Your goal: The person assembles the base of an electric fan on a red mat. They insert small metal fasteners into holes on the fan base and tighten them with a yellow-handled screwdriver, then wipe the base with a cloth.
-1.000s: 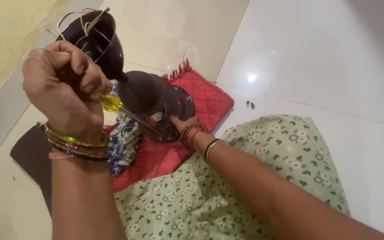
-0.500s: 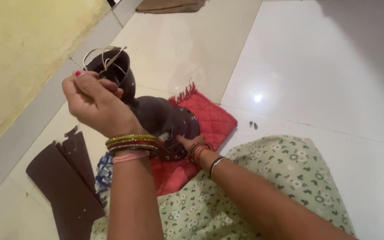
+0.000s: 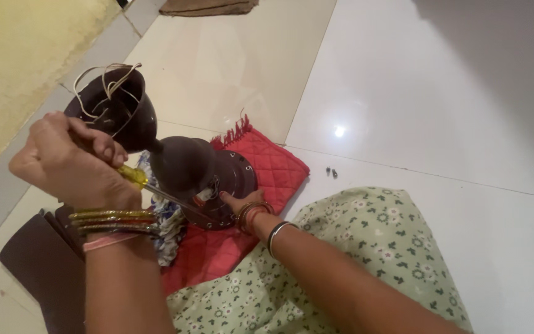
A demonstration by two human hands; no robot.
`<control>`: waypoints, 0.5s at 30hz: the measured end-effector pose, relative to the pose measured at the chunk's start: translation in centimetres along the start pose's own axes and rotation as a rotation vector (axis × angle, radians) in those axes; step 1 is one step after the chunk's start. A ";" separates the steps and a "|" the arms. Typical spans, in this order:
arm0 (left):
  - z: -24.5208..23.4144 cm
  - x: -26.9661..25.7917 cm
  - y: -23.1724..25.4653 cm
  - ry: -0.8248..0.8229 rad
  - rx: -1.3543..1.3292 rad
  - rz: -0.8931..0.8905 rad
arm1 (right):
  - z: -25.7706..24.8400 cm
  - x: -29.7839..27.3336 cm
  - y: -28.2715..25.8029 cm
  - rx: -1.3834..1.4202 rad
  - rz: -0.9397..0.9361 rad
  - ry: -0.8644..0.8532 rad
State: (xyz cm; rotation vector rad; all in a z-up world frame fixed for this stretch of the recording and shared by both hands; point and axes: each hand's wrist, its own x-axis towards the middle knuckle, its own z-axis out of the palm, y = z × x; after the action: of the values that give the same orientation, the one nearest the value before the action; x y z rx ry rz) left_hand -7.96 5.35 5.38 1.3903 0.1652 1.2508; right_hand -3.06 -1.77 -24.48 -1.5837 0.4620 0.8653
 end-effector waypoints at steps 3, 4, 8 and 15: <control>-0.1 -0.5 0.1 -0.054 -0.021 -0.011 | -0.3 -1.3 -0.8 0.006 0.018 0.005; -0.1 -0.7 0.1 -0.066 -0.024 -0.014 | -0.4 -1.6 -0.9 -0.006 0.015 0.007; -0.1 -1.0 0.6 -0.093 0.006 -0.066 | -0.4 -1.6 -1.3 0.012 0.105 -0.014; 1.1 -0.9 0.0 -0.029 0.017 -0.067 | -0.3 -0.9 -0.7 -0.079 0.024 0.014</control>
State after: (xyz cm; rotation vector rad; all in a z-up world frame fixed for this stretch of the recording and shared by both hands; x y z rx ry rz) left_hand -7.55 3.98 5.19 1.4060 0.2008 1.1756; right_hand -3.02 -2.11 -23.30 -1.6604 0.4627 0.9008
